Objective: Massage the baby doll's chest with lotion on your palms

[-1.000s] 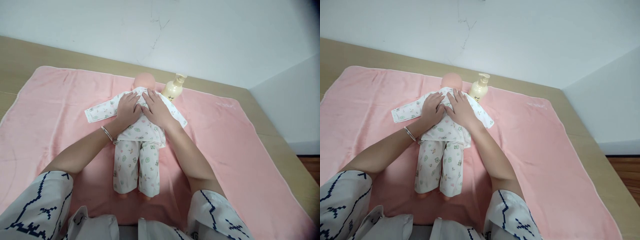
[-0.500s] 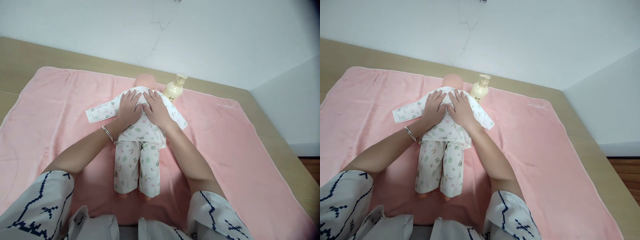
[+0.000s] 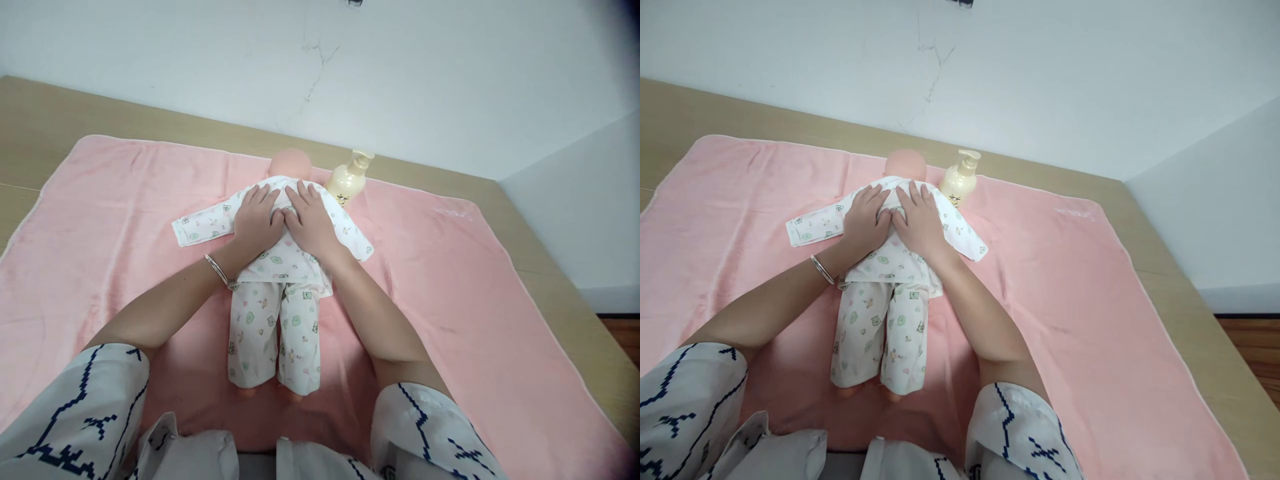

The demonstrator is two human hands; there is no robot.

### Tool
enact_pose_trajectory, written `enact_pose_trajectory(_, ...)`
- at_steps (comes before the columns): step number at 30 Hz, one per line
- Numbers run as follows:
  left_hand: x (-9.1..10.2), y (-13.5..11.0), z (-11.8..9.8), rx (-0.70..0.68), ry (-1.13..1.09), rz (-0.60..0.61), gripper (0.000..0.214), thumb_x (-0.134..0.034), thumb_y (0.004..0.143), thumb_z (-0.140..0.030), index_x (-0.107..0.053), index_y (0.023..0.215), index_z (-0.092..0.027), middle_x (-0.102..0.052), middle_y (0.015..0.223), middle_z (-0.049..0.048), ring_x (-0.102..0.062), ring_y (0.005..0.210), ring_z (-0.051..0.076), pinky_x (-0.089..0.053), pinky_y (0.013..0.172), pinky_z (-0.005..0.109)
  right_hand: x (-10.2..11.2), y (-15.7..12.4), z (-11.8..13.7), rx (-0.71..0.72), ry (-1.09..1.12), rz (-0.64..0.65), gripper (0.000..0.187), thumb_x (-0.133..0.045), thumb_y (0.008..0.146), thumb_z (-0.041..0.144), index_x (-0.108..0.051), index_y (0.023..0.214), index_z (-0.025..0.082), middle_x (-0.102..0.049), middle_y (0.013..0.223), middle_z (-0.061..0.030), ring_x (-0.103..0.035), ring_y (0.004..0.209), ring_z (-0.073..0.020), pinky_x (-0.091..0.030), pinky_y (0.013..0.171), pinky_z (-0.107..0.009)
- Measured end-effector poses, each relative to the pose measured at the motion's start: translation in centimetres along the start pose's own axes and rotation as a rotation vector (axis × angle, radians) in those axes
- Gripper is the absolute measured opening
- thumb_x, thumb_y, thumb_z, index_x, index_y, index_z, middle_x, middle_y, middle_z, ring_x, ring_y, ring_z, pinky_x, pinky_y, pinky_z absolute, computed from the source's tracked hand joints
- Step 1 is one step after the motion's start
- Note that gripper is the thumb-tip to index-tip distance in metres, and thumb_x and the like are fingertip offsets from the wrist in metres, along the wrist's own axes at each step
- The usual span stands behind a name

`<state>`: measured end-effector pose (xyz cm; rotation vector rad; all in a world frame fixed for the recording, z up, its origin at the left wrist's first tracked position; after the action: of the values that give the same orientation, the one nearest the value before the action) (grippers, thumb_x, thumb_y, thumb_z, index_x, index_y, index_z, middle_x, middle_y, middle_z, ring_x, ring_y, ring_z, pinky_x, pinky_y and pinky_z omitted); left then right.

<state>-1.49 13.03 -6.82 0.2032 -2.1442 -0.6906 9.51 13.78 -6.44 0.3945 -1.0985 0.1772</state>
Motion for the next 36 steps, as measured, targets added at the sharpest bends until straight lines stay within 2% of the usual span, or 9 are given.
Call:
enact_pose_trajectory(4,-0.6,0.1,0.4,0.011,-0.074,0.036,0.051,-0.035,0.097,-0.043,-0.054,0.133,-0.013,-0.052,0.144,0.0164,-0.038,0.143,0.033,-0.025,0.121,0.055,1.3,0.5,-0.6,0.071,0.105,-0.033,0.052,-0.040,0.096,0.041,-0.049,0.143,0.021,-0.037,0.159,-0.0079,-0.026,0.150,-0.0295,-0.024,0.122,-0.054)
enact_pose_trajectory(9,0.9,-0.4,0.3,-0.033,-0.200,-0.091,0.066,-0.014,0.100,-0.057,-0.033,0.147,-0.016,-0.040,0.154,0.0150,-0.029,0.148,0.028,-0.023,0.123,0.050,4.5,-0.8,0.2,0.063,0.093,-0.243,0.051,-0.035,0.096,0.032,-0.043,0.145,0.019,-0.029,0.162,-0.0091,-0.025,0.151,-0.0248,-0.026,0.122,-0.051)
enact_pose_trajectory(11,1.1,-0.5,0.2,-0.047,-0.217,-0.105,0.068,-0.013,0.099,-0.058,-0.033,0.147,-0.014,-0.041,0.153,0.0158,-0.031,0.147,0.027,-0.025,0.123,0.049,4.0,-1.0,1.0,0.090,0.063,-0.242,0.050,-0.036,0.096,0.030,-0.044,0.144,0.020,-0.031,0.161,-0.0085,-0.024,0.151,-0.0249,-0.025,0.122,-0.052)
enact_pose_trajectory(16,0.9,-0.4,0.4,-0.031,-0.213,-0.105,0.070,-0.012,0.099,-0.059,-0.048,0.135,-0.011,-0.054,0.140,0.0180,-0.043,0.138,0.028,-0.032,0.119,0.049,0.8,-0.8,1.8,0.085,0.036,-0.061,0.046,-0.038,0.096,0.032,-0.051,0.138,0.019,-0.038,0.158,-0.0114,-0.024,0.150,-0.0315,-0.020,0.121,-0.061)
enact_pose_trajectory(21,0.9,-0.4,0.3,-0.030,-0.206,-0.105,0.069,-0.011,0.099,-0.060,-0.051,0.133,-0.014,-0.058,0.136,0.0136,-0.048,0.134,0.026,-0.035,0.117,0.049,2.1,-0.9,1.7,0.042,0.023,-0.140,0.050,-0.039,0.096,0.028,-0.046,0.143,0.015,-0.031,0.160,-0.0128,-0.019,0.152,-0.0285,-0.017,0.124,-0.055)
enact_pose_trajectory(25,1.0,-0.4,0.4,-0.012,-0.173,-0.106,0.073,-0.008,0.099,-0.061,-0.053,0.130,-0.013,-0.056,0.139,0.0151,-0.045,0.137,0.026,-0.032,0.120,0.049,1.4,-0.7,1.5,0.039,0.011,-0.064,0.047,-0.037,0.096,0.028,-0.052,0.139,0.014,-0.038,0.157,-0.0142,-0.026,0.150,-0.0295,-0.019,0.123,-0.056)
enact_pose_trajectory(29,1.0,-0.5,0.6,-0.005,-0.163,-0.117,0.068,-0.011,0.099,-0.061,-0.054,0.130,-0.018,-0.045,0.151,0.0141,-0.035,0.145,0.027,-0.028,0.121,0.052,2.5,-0.9,1.4,0.045,0.042,-0.158,0.045,-0.038,0.097,0.030,-0.051,0.139,0.023,-0.036,0.159,-0.0057,-0.023,0.151,-0.0259,-0.022,0.122,-0.057)
enact_pose_trajectory(31,1.0,-0.5,0.7,-0.005,-0.161,-0.117,0.068,-0.011,0.099,-0.060,-0.055,0.129,-0.018,-0.045,0.150,0.0146,-0.036,0.145,0.027,-0.028,0.121,0.052,2.6,-1.0,1.6,0.061,0.020,-0.191,0.045,-0.038,0.096,0.028,-0.051,0.139,0.026,-0.035,0.160,-0.0024,-0.018,0.153,-0.0252,-0.020,0.122,-0.059)
enact_pose_trajectory(36,0.9,-0.5,0.8,-0.003,-0.157,-0.119,0.069,-0.010,0.099,-0.059,-0.057,0.126,-0.016,-0.048,0.148,0.0165,-0.038,0.143,0.027,-0.029,0.120,0.051,0.8,-0.5,1.5,0.069,0.045,-0.063,0.046,-0.036,0.096,0.025,-0.054,0.138,0.022,-0.039,0.157,-0.0060,-0.026,0.151,-0.0256,-0.019,0.123,-0.057)
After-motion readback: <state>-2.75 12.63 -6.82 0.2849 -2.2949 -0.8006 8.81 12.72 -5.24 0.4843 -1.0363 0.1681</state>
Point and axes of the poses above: each hand's wrist, its own y-axis towards the middle knuckle, its own x-axis out of the back of the hand, z = x × y, the point moved 10 cm from there along y, towards the middle knuckle
